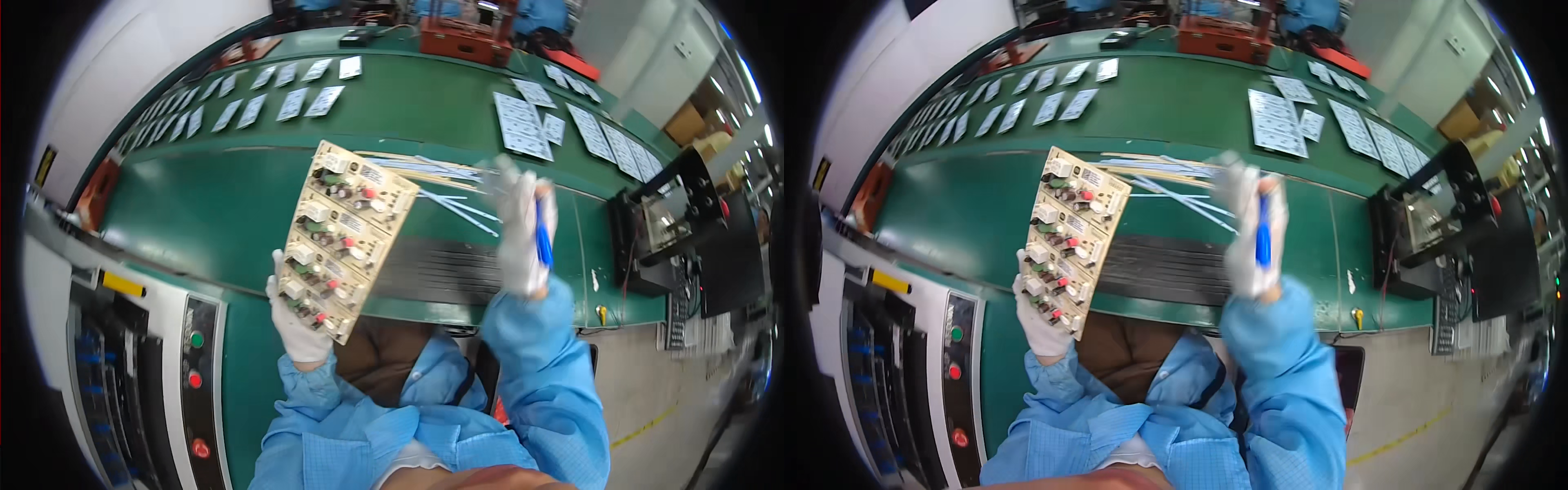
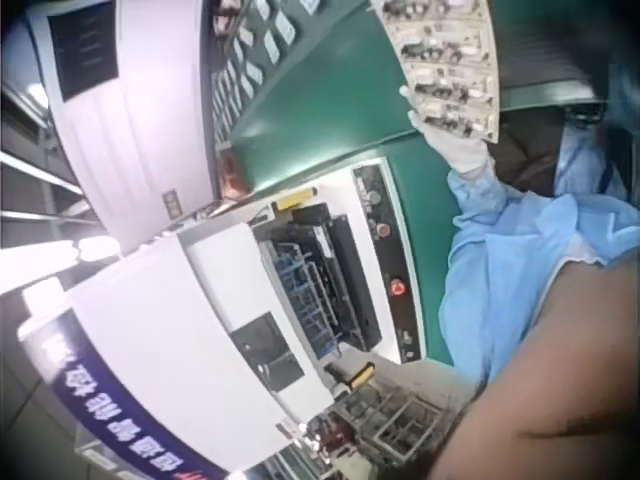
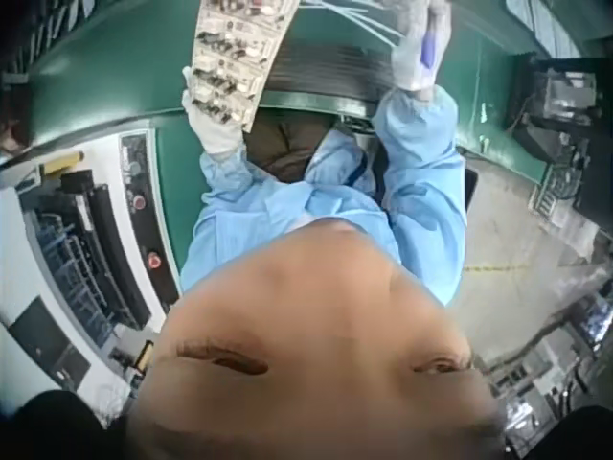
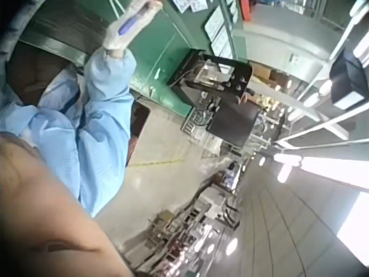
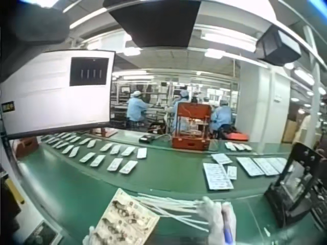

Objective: Inspecting, marking with a pen, and placing printed circuit boards into a testing machine on an electronics assembly line.

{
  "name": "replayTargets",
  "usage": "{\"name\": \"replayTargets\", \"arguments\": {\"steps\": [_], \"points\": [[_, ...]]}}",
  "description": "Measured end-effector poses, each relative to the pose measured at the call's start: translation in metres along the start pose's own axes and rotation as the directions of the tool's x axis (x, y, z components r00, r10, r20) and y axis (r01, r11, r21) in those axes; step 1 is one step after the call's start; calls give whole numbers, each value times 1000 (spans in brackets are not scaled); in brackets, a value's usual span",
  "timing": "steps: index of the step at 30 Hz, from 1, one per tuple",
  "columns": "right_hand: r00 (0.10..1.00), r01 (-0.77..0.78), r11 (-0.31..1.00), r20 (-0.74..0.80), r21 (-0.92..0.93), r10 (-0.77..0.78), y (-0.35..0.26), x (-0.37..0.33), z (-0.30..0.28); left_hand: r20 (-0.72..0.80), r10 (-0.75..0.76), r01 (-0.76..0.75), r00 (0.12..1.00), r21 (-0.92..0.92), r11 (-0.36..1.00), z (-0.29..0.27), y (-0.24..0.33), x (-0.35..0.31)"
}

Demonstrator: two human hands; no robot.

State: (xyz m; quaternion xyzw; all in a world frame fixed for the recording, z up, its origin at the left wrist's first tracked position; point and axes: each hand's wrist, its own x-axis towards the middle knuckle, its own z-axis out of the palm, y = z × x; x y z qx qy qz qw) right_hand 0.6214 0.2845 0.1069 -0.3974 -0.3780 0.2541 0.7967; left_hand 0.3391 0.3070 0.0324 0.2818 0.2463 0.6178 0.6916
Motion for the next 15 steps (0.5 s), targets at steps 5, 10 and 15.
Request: {"name": "replayTargets", "arguments": {"steps": [5,10,15], "points": [[967,-77,111,-102,-991,-234,47,168,-132,75,-11,24,997,-179,984,-2,-5,36],[970,-242,-76,-238,-967,-55,113,267,-189,300,133,-282,945,535,796,0,-8,50],[879,-406,-237,-448,-883,165,132,312,-222,106,45,-53,993,83,995,8,-8,51]]}}
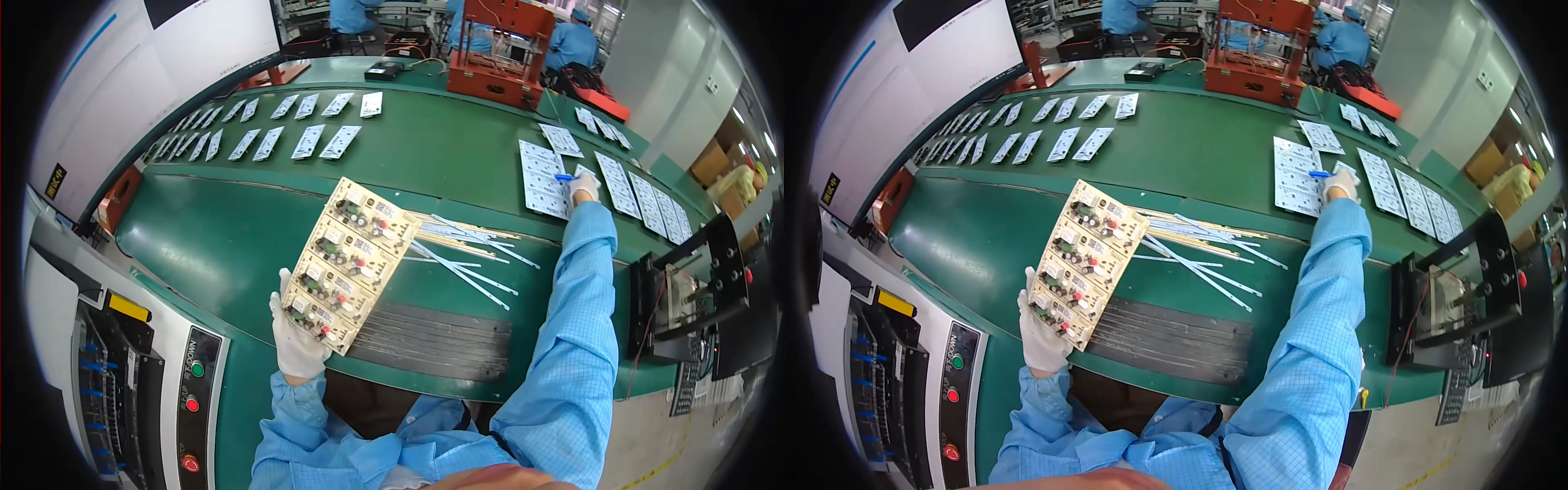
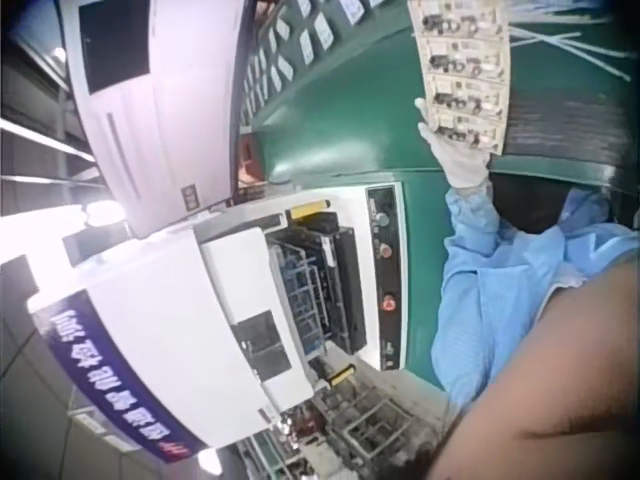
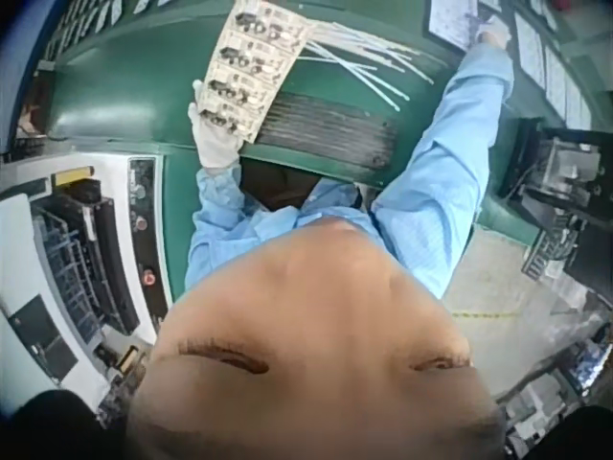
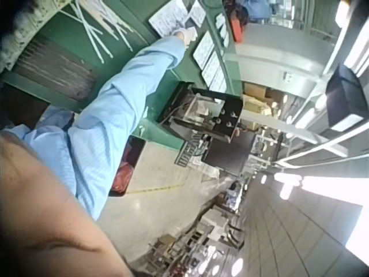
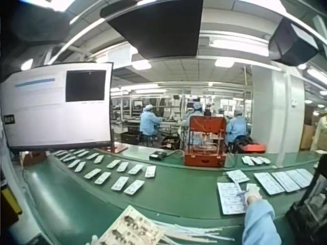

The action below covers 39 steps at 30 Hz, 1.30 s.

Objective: Inspecting, marking with a pen, and placing printed circuit boards into a testing machine on an electronics assembly line.

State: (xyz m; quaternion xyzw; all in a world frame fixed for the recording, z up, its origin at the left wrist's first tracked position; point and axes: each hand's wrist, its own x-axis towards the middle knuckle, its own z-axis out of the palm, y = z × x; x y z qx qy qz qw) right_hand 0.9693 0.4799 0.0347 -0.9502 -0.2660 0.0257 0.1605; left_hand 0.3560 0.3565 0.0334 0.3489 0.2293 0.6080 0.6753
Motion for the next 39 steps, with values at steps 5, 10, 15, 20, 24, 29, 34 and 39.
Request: {"name": "replayTargets", "arguments": {"steps": [5,10,15,20,24,29,34,39], "points": [[976,-54,998,-209,32,59,32,-4,1,192,50,-120,980,371,921,-7,4,0],[857,398,901,-419,172,-299,-17,-81,-46,341,41,-297,939,868,-397,-15,11,-3],[553,243,341,159,908,-818,-134,-233,-16,137,137,-191,981,568,800,-3,20,-12],[-452,875,-484,-365,-3,-814,-206,-393,53,7,70,-55,998,-545,837,-3,58,-39],[-294,868,-327,-145,374,-945,-227,-442,58,-156,184,-224,970,-299,928,-9,83,-54],[210,922,172,-74,348,-975,-189,-378,-30,-211,187,-245,960,-295,924,-4,81,-49],[734,558,258,-323,789,-597,-86,-403,-133,-123,78,-125,989,-441,889,26,64,-33],[558,566,-231,-574,791,-600,-17,-493,-111,-64,-89,65,994,-311,948,61,42,-31]]}}
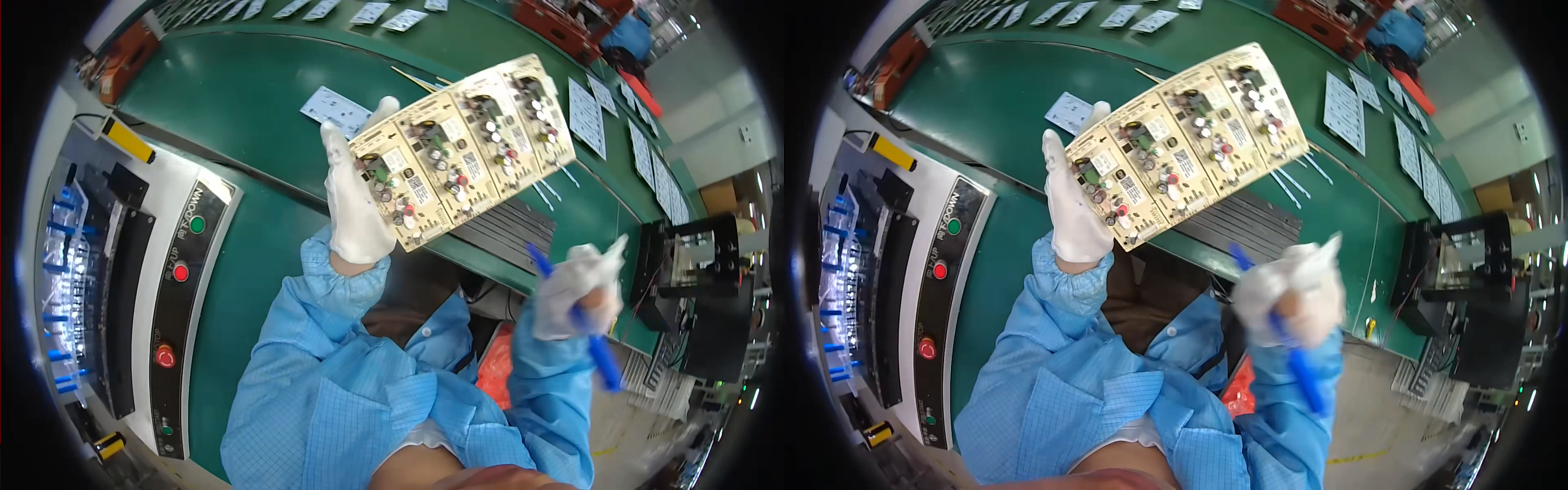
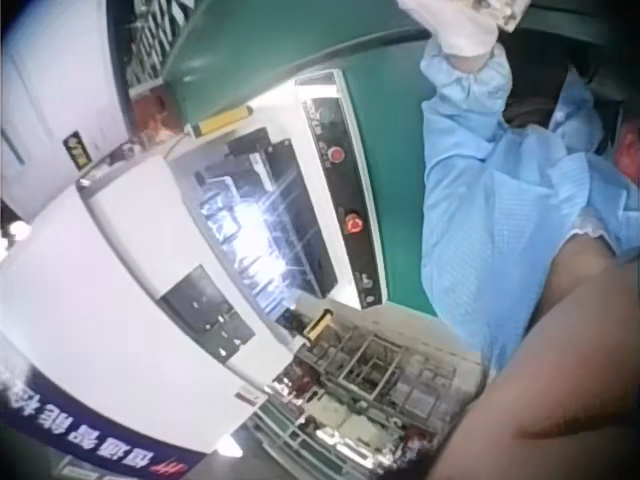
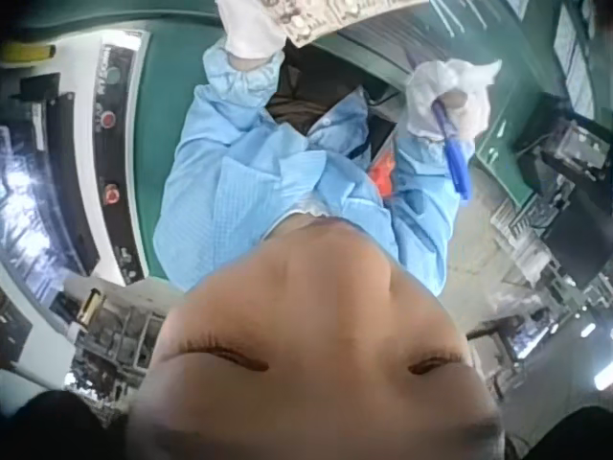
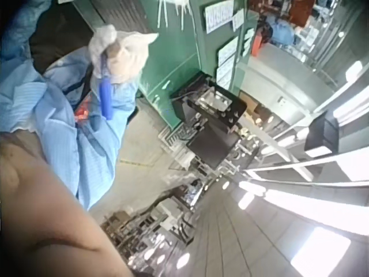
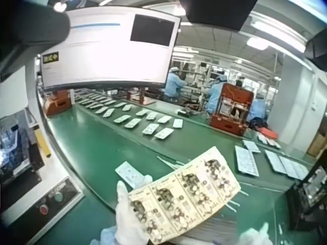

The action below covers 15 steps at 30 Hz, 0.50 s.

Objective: Inspecting, marking with a pen, and placing printed circuit boards into a testing machine on an electronics assembly line.

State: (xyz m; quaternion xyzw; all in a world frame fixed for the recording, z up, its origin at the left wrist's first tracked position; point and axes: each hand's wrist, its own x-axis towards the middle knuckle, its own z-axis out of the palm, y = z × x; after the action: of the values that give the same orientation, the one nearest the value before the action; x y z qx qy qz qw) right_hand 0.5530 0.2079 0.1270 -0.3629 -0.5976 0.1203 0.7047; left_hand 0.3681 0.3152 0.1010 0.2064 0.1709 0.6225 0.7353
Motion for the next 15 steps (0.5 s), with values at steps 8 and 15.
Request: {"name": "replayTargets", "arguments": {"steps": [8,15], "points": [[841,524,588,268,-616,-469,48,-37,32,45,-84,83,995,27,996,16,-18,-13],[904,423,665,234,-615,-359,48,-39,38,-15,-39,41,999,74,996,21,-22,-16]]}}
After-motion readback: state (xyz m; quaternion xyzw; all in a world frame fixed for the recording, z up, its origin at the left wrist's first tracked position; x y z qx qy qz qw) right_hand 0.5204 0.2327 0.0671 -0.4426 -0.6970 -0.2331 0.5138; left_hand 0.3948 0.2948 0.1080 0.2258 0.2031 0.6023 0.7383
